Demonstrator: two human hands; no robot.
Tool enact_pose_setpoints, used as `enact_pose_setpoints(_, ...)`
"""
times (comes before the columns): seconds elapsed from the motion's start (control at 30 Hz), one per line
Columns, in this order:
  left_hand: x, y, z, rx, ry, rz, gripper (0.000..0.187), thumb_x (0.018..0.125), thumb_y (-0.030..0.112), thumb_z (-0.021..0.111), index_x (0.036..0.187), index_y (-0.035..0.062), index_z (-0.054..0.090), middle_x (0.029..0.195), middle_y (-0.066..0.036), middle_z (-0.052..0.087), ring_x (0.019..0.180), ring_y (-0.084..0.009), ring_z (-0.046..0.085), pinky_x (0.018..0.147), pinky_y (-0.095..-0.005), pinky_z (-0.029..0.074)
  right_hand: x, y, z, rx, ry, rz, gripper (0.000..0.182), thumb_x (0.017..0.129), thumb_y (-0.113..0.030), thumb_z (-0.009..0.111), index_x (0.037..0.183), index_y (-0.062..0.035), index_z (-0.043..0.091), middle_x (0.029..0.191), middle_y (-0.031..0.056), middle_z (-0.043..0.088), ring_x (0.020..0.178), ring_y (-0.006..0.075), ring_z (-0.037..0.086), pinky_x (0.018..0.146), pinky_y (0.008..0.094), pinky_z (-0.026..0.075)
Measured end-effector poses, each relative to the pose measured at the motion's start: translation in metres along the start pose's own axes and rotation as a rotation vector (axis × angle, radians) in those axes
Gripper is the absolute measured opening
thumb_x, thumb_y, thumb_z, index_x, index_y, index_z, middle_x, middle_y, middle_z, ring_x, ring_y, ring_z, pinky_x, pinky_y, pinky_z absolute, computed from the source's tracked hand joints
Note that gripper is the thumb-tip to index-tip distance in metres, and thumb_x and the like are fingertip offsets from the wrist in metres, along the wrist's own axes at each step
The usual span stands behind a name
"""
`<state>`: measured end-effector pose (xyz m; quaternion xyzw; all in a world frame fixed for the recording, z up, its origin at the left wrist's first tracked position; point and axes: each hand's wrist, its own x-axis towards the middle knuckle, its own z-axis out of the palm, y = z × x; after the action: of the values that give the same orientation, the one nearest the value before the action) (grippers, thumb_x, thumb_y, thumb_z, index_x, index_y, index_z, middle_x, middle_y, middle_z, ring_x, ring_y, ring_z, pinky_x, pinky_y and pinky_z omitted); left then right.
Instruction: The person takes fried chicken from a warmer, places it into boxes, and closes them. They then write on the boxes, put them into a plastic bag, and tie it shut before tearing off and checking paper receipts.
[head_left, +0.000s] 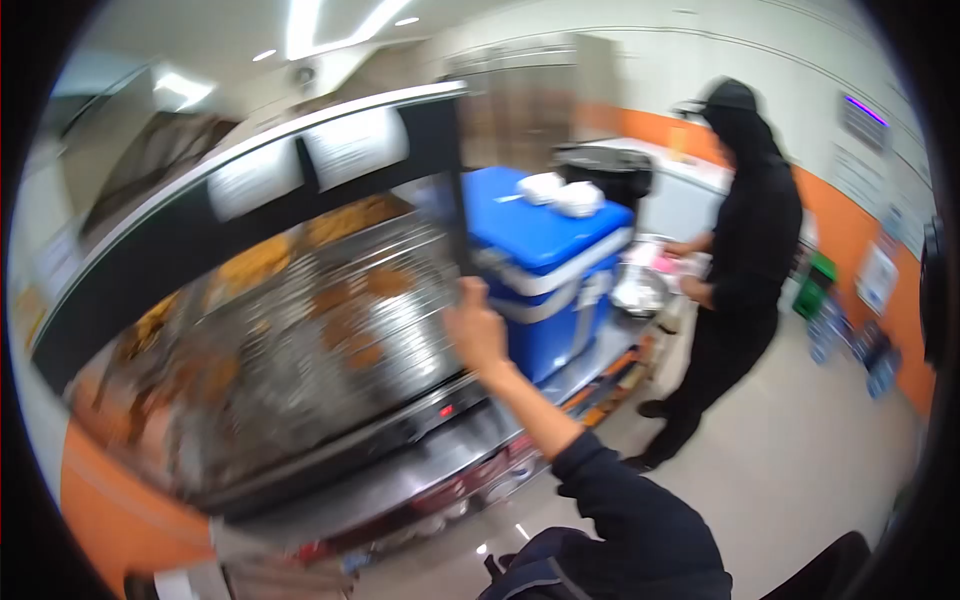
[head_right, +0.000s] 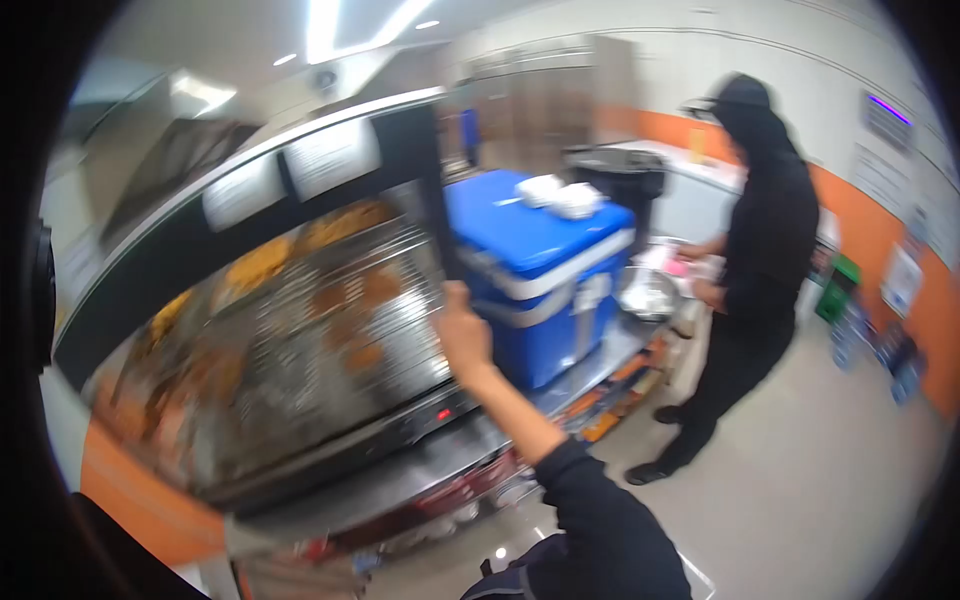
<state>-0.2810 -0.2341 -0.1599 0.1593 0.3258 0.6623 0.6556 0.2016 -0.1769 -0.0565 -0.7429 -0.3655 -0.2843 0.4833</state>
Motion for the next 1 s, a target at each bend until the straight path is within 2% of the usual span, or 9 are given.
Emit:
enact_pose_setpoints(0.13, -0.068, 0.06, -0.117, -0.251, 0.205, 0.269, 0.044, 0.09, 0.032, 0.058, 0.126, 0.0108, 0.047, 0.118, -0.009, 0.056, 0.092, -0.0259, 0.058, 0.061, -0.0293, 0.053, -0.141, -0.034, 0.019, 0.033, -0.369, 0.17, 0.037, 0.088, -0.021, 0.053, 0.12, -0.0039, 0.043, 0.113, 0.022, 0.056, 0.075, 0.0395, 0.063, 0.064, 0.0457, 0.052)
enact_pose_setpoints(0.23, -0.134, 0.098, -0.189, -0.497, 0.294, 0.46, 0.044, 0.09, 0.033, 0.058, 0.126, 0.0111, 0.047, 0.118, -0.009, 0.056, 0.092, -0.0259, 0.058, 0.061, -0.0292, 0.053, -0.363, -0.02, 0.077, 0.085, -0.653, -0.217, 0.036, 0.081, -0.011, 0.058, 0.116, -0.0034, 0.05, 0.098, 0.0237, 0.062, 0.089, 0.0386, 0.061, 0.078, 0.0442, 0.048)
enact_pose_setpoints(0.27, -0.158, 0.115, -0.203, -0.528, 0.209, 0.46, 0.043, 0.09, 0.03, 0.058, 0.127, 0.0111, 0.046, 0.118, -0.01, 0.055, 0.094, -0.0274, 0.058, 0.066, -0.0327, 0.054, -0.397, -0.071, 0.05, 0.033, -1.208, -0.115, 0.034, 0.081, -0.013, 0.059, 0.112, 0.0004, 0.054, 0.088, 0.0233, 0.062, 0.085, 0.0379, 0.061, 0.076, 0.0445, 0.047)
enact_pose_setpoints(0.3, -0.177, 0.131, -0.215, -0.543, 0.106, 0.447, 0.042, 0.09, 0.027, 0.059, 0.127, 0.011, 0.045, 0.118, -0.011, 0.055, 0.096, -0.0288, 0.058, 0.072, -0.0362, 0.054, -0.477, -0.058, 0.075, 0.311, -1.372, -0.321, 0.028, 0.079, -0.013, 0.062, 0.104, 0.0008, 0.058, 0.074, 0.0194, 0.064, 0.07, 0.0323, 0.065, 0.067, 0.0404, 0.05)
enact_pose_setpoints(0.33, -0.2, 0.141, -0.223, -0.55, 0.167, 0.552, 0.042, 0.09, 0.027, 0.059, 0.127, 0.011, 0.045, 0.118, -0.011, 0.055, 0.096, -0.0288, 0.058, 0.072, -0.0362, 0.054, -0.487, -0.12, 0.033, 0.405, -1.732, -0.121, 0.024, 0.078, -0.013, 0.066, 0.098, -0.0004, 0.061, 0.069, 0.0143, 0.065, 0.058, 0.0241, 0.066, 0.058, 0.0346, 0.052)
enact_pose_setpoints(0.4, -0.227, 0.168, -0.255, -0.318, 0.533, 0.604, 0.045, 0.091, 0.021, 0.057, 0.131, 0.012, 0.04, 0.123, -0.012, 0.052, 0.105, -0.0302, 0.056, 0.081, -0.041, 0.053, -0.529, -0.203, 0.008, 0.634, -2.027, -0.363, 0.022, 0.079, -0.011, 0.067, 0.098, -0.0028, 0.062, 0.075, 0.0129, 0.067, 0.061, 0.0202, 0.067, 0.057, 0.0312, 0.052)
enact_pose_setpoints(0.5, -0.245, 0.21, -0.272, -0.179, 0.774, 0.759, 0.05, 0.093, 0.014, 0.053, 0.137, 0.0132, 0.03, 0.128, -0.015, 0.047, 0.11, -0.0328, 0.054, 0.085, -0.0432, 0.053, -0.565, -0.287, 0.01, 0.781, -1.965, -0.695, 0.024, 0.08, -0.01, 0.066, 0.102, -0.0036, 0.06, 0.075, 0.0136, 0.067, 0.063, 0.0225, 0.067, 0.058, 0.0324, 0.052)
enact_pose_setpoints(0.6, -0.242, 0.245, -0.285, -0.123, 0.915, 0.751, 0.056, 0.093, 0.009, 0.052, 0.14, 0.0131, 0.024, 0.131, -0.016, 0.042, 0.114, -0.0326, 0.052, 0.087, -0.0441, 0.053, -0.56, -0.361, 0.004, 0.906, -1.825, -0.717, 0.025, 0.081, -0.01, 0.064, 0.105, -0.005, 0.059, 0.076, 0.0136, 0.066, 0.066, 0.0238, 0.066, 0.059, 0.0334, 0.052)
enact_pose_setpoints(1.0, -0.047, 0.412, -0.387, 0.142, 0.746, 0.697, 0.052, 0.083, 0.002, 0.063, 0.129, 0.0013, 0.039, 0.121, -0.011, 0.052, 0.104, -0.0229, 0.058, 0.09, -0.0384, 0.053, -0.572, -0.589, 0.081, 1.015, -1.621, -0.73, 0.022, 0.081, -0.006, 0.063, 0.103, -0.0017, 0.059, 0.078, 0.0135, 0.064, 0.066, 0.0222, 0.063, 0.056, 0.0307, 0.049)
